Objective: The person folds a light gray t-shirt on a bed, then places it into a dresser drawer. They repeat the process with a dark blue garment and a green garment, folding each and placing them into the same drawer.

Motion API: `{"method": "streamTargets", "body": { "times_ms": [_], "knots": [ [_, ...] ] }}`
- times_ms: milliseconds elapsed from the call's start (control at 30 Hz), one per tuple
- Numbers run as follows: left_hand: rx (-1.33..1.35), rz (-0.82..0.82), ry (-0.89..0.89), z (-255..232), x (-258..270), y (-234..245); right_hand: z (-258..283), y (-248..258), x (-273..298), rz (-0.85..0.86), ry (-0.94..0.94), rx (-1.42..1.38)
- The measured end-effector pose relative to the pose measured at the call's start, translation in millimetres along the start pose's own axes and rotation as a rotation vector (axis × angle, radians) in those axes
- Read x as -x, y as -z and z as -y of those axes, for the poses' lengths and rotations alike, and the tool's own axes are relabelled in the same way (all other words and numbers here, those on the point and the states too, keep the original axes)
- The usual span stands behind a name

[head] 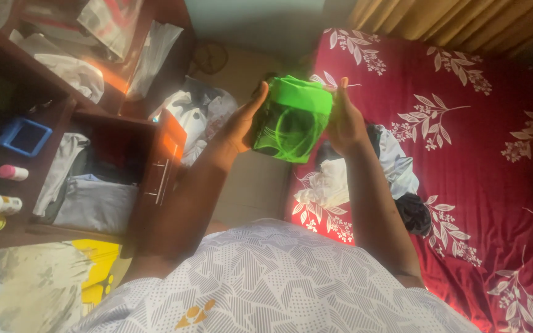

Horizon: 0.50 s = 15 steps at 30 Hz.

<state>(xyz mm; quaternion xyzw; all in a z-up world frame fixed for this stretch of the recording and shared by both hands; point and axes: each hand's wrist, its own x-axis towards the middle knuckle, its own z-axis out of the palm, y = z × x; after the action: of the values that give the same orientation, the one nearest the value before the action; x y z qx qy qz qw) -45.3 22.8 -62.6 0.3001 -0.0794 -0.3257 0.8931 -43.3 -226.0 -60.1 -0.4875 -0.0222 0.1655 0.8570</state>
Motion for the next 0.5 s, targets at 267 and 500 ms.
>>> {"method": "streamTargets", "body": {
  "times_ms": [267, 500],
  "knots": [
    [0.111, -0.010, 0.035, 4.2, 33.5, 23.2, -49.0, -4.9, -37.5, 0.126, -0.257, -0.179],
    [-0.170, -0.258, -0.205, -7.1, 75.7, 36.7, -56.2, -49.1, -51.1, 0.144, -0.240, 0.120]
  ]
}}
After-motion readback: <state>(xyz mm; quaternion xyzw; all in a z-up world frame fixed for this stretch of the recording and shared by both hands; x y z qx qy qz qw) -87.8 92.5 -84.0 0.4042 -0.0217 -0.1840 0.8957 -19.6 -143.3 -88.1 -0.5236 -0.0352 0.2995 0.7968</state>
